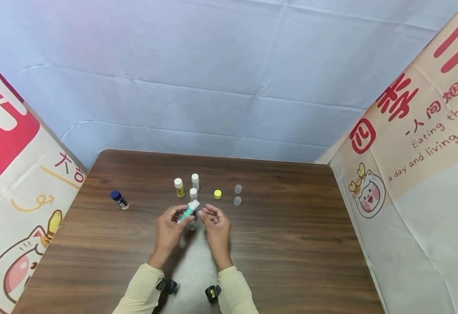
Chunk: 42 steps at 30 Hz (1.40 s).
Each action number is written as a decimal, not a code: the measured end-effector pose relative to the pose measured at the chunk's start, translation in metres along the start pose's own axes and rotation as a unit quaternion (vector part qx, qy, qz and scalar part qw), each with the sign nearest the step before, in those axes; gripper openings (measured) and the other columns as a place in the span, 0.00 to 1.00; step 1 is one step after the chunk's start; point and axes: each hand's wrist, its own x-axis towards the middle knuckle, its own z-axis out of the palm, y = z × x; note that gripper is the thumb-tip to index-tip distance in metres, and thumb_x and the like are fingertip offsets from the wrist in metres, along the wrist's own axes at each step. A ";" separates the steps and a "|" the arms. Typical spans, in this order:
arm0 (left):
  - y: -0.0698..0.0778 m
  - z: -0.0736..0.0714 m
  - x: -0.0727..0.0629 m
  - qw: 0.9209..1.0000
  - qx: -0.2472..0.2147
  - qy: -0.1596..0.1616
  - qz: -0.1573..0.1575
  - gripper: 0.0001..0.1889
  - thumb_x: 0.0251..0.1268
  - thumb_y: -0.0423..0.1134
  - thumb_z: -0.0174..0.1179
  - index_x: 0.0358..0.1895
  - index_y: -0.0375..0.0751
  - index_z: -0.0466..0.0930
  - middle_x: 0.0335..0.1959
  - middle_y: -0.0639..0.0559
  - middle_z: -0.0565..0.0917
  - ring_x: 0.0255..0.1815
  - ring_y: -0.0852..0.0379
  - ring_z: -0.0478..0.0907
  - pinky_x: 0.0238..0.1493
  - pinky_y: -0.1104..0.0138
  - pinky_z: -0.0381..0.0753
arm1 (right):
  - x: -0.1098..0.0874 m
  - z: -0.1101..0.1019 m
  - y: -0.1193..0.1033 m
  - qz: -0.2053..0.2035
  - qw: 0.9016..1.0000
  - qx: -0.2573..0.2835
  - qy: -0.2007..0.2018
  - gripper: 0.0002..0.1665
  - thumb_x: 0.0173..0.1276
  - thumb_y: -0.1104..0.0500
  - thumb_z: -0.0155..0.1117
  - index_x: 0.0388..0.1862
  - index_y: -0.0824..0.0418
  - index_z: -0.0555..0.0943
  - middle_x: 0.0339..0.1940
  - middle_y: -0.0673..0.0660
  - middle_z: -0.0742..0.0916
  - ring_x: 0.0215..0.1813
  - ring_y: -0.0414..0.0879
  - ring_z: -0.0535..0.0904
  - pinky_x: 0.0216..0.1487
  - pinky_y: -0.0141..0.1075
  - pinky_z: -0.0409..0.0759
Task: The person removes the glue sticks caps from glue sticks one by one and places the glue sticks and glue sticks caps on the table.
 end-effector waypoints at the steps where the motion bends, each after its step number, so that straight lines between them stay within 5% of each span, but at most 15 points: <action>1: 0.000 0.001 0.000 1.000 0.001 -0.002 0.001 0.17 0.41 0.26 0.76 0.39 0.35 0.85 0.31 0.48 0.84 0.29 0.53 0.79 0.31 0.60 0.80 | 0.000 0.000 0.000 0.001 1.000 0.000 -0.001 0.20 0.61 0.69 0.68 0.50 0.80 0.77 0.42 0.72 0.84 0.35 0.38 0.82 0.37 0.27 0.80; 7: 0.003 0.004 -0.003 1.000 0.014 -0.014 0.017 0.17 0.40 0.26 0.77 0.38 0.36 0.85 0.30 0.49 0.84 0.28 0.54 0.79 0.29 0.59 0.80 | 0.002 0.001 0.004 -0.002 1.000 0.007 -0.007 0.18 0.61 0.69 0.68 0.48 0.79 0.78 0.39 0.69 0.84 0.33 0.38 0.81 0.34 0.28 0.79; 13: 0.002 0.008 -0.005 0.997 0.047 -0.020 0.065 0.17 0.39 0.30 0.78 0.37 0.38 0.85 0.27 0.52 0.82 0.26 0.57 0.77 0.27 0.62 0.79 | 0.009 -0.001 0.023 0.011 1.000 0.002 0.010 0.17 0.61 0.67 0.69 0.47 0.76 0.80 0.36 0.64 0.85 0.32 0.39 0.80 0.32 0.28 0.79; 24: 0.000 0.012 -0.008 0.967 0.183 -0.012 0.177 0.18 0.39 0.37 0.79 0.37 0.43 0.84 0.29 0.54 0.80 0.31 0.55 0.75 0.30 0.63 0.74 | 0.012 -0.001 0.033 0.013 0.999 0.024 0.043 0.14 0.60 0.65 0.70 0.42 0.75 0.81 0.29 0.55 0.85 0.28 0.39 0.80 0.29 0.30 0.79; 32: 0.001 0.014 -0.008 0.955 0.209 -0.006 0.212 0.20 0.36 0.33 0.79 0.36 0.42 0.81 0.31 0.53 0.80 0.31 0.55 0.74 0.29 0.63 0.75 | 0.013 -0.001 0.029 0.052 0.997 0.036 0.053 0.14 0.59 0.67 0.70 0.41 0.75 0.82 0.29 0.54 0.85 0.28 0.39 0.81 0.31 0.32 0.81; 42: -0.001 0.010 -0.007 0.958 0.198 0.003 0.206 0.18 0.37 0.34 0.78 0.38 0.41 0.86 0.32 0.52 0.85 0.30 0.54 0.78 0.29 0.61 0.73 | 0.015 -0.005 0.025 0.037 0.998 0.049 0.029 0.17 0.60 0.69 0.69 0.47 0.79 0.80 0.36 0.55 0.86 0.34 0.37 0.79 0.34 0.28 0.77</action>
